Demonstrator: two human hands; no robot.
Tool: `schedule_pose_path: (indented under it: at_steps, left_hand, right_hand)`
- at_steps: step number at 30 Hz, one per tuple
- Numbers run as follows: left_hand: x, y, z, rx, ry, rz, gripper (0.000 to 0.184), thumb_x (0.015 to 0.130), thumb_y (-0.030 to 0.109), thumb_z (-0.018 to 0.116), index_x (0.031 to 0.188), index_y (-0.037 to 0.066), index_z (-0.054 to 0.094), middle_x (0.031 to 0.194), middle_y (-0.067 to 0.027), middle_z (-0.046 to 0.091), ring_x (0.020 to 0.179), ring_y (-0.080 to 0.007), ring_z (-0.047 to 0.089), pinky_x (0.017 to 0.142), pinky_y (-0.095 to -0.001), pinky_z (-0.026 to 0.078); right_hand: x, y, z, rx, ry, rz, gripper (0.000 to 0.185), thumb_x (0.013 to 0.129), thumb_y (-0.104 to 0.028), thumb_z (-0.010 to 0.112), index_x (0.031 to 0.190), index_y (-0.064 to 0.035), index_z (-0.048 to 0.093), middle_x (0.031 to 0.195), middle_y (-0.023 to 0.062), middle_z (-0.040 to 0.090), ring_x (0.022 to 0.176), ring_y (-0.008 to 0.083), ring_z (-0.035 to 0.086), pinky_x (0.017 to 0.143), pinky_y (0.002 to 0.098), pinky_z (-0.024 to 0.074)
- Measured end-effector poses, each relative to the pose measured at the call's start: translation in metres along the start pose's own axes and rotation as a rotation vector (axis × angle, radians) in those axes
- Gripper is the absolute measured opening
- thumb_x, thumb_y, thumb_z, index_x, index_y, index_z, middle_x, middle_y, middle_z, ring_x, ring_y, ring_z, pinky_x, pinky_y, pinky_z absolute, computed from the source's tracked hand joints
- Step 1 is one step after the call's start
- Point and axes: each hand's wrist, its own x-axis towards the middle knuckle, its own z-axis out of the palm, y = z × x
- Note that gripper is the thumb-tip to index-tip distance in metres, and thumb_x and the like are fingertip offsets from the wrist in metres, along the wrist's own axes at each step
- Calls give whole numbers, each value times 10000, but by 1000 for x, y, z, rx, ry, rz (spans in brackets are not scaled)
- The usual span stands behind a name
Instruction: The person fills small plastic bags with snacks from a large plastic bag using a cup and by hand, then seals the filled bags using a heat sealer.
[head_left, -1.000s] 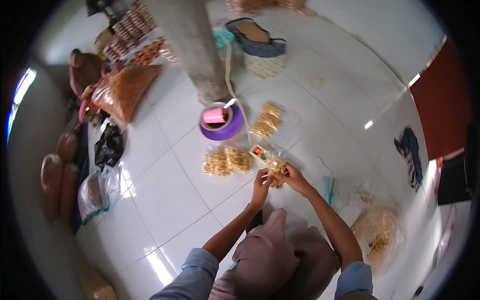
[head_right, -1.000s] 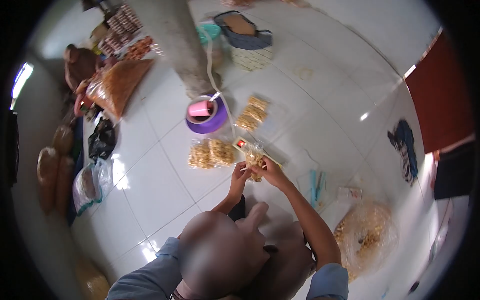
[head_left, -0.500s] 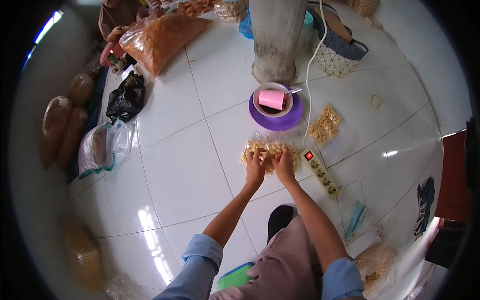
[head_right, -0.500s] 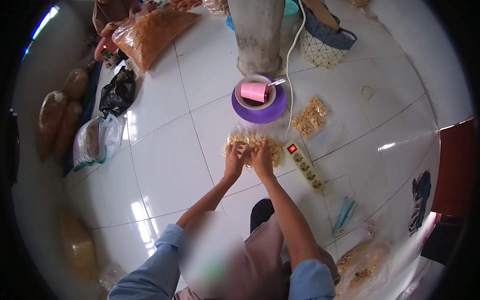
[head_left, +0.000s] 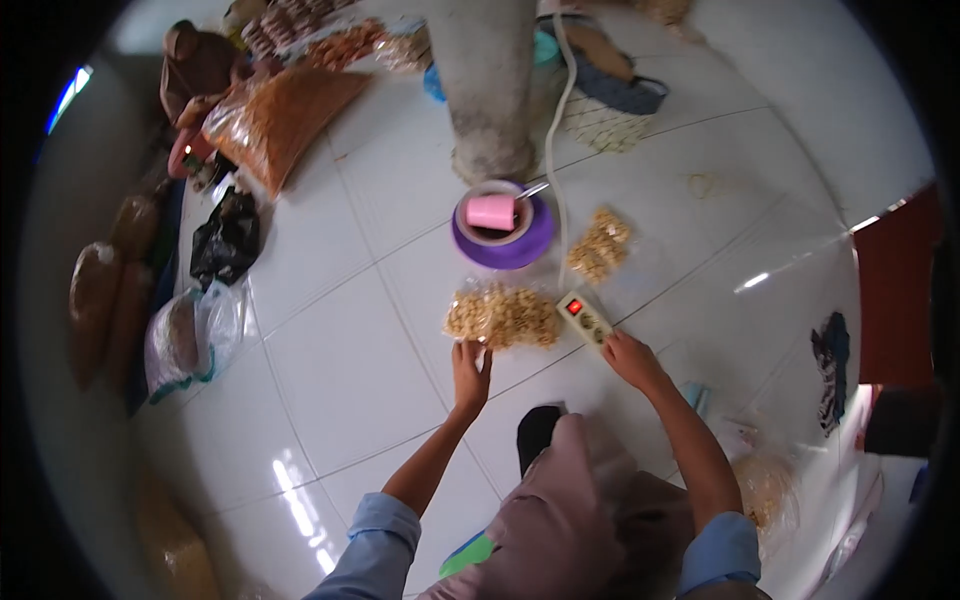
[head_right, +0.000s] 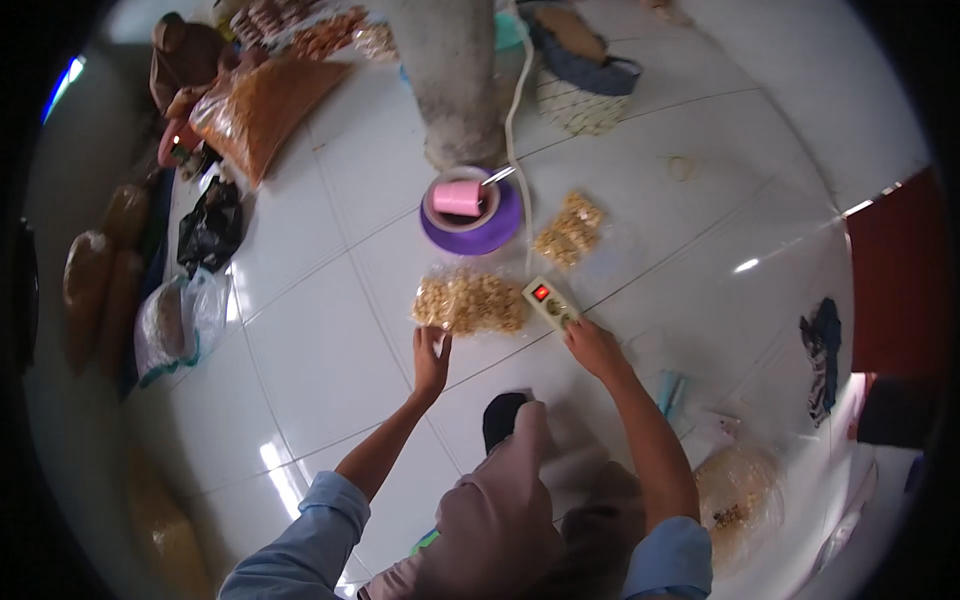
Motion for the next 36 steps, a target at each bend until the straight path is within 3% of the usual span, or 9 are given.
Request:
schedule_pose_path:
  at_steps: [2, 5, 8, 16, 18, 26, 28, 32, 36]
  left_hand:
    - [-24, 9, -8, -25, -112, 33, 174, 821, 90, 588, 944, 17, 490, 894, -130, 500, 825, -274, 497, 746, -372, 423]
    - [-46, 29, 3, -93, -248, 113, 150, 823, 89, 583, 931, 23, 502, 841, -106, 517, 771, -251, 511, 729, -358, 432]
    - [-60, 75, 22, -223, -409, 207, 106, 830, 93, 573, 910, 34, 535, 816, -94, 545, 712, -234, 539, 686, -351, 453]
    - [-92, 175, 92, -217, -946, 513, 150, 863, 154, 527, 947, 55, 602, 880, -116, 615, 771, -222, 608, 701, -332, 491]
    - [-101, 201, 110, -165, -1027, 540, 159, 865, 163, 525, 952, 56, 603, 883, -113, 622, 787, -219, 611, 715, -329, 491]
    - [-159, 230, 218, -165, -1154, 544, 196, 880, 233, 533, 937, 59, 604, 821, -116, 615, 767, -218, 598, 704, -341, 468]
    - [-169, 227, 255, -145, -1103, 603, 174, 871, 212, 548, 913, 53, 605, 796, -108, 608, 747, -232, 588, 678, -355, 460]
    - [-177, 248, 320, -139, -1050, 607, 100, 827, 112, 573, 882, 34, 606, 781, -109, 601, 757, -256, 578, 695, -374, 458]
    - [-171, 257, 387, -67, -988, 678, 198, 809, 55, 548, 1006, 48, 570, 991, -139, 554, 952, -289, 517, 821, -373, 431]
  right_hand:
    - [-58, 46, -22, -118, -184, 179, 216, 826, -244, 546, 904, -43, 562, 947, 129, 577, 878, 311, 577, 747, 421, 482]
    - [-157, 92, -47, -194, -154, 362, 230, 823, -256, 548, 875, -34, 580, 937, 140, 586, 892, 307, 576, 771, 426, 472]
    - [-256, 104, -54, -133, -34, 654, 244, 823, -273, 553, 862, -34, 585, 916, 155, 589, 896, 307, 574, 763, 426, 469]
    - [-413, 95, 3, 577, 639, 797, 212, 797, -208, 604, 757, 0, 596, 676, 151, 628, 629, 286, 612, 611, 360, 485]
    - [-424, 100, 19, 602, 701, 792, 218, 790, -212, 603, 774, 5, 597, 695, 149, 636, 642, 261, 627, 611, 361, 488]
    - [-394, 141, 58, 530, 741, 701, 180, 792, -174, 580, 782, 2, 544, 766, 187, 573, 773, 362, 557, 688, 428, 438]
    - [-376, 155, 54, 491, 696, 706, 116, 779, -120, 587, 781, -10, 549, 809, 176, 569, 844, 355, 539, 732, 413, 434]
    - [-326, 204, 71, 386, 912, 582, 124, 762, -54, 592, 866, -9, 542, 927, 163, 543, 958, 337, 495, 834, 400, 421]
    - [-276, 250, 71, 408, 864, 613, 237, 759, -59, 601, 977, 0, 529, 1014, 173, 527, 1033, 345, 475, 884, 390, 410]
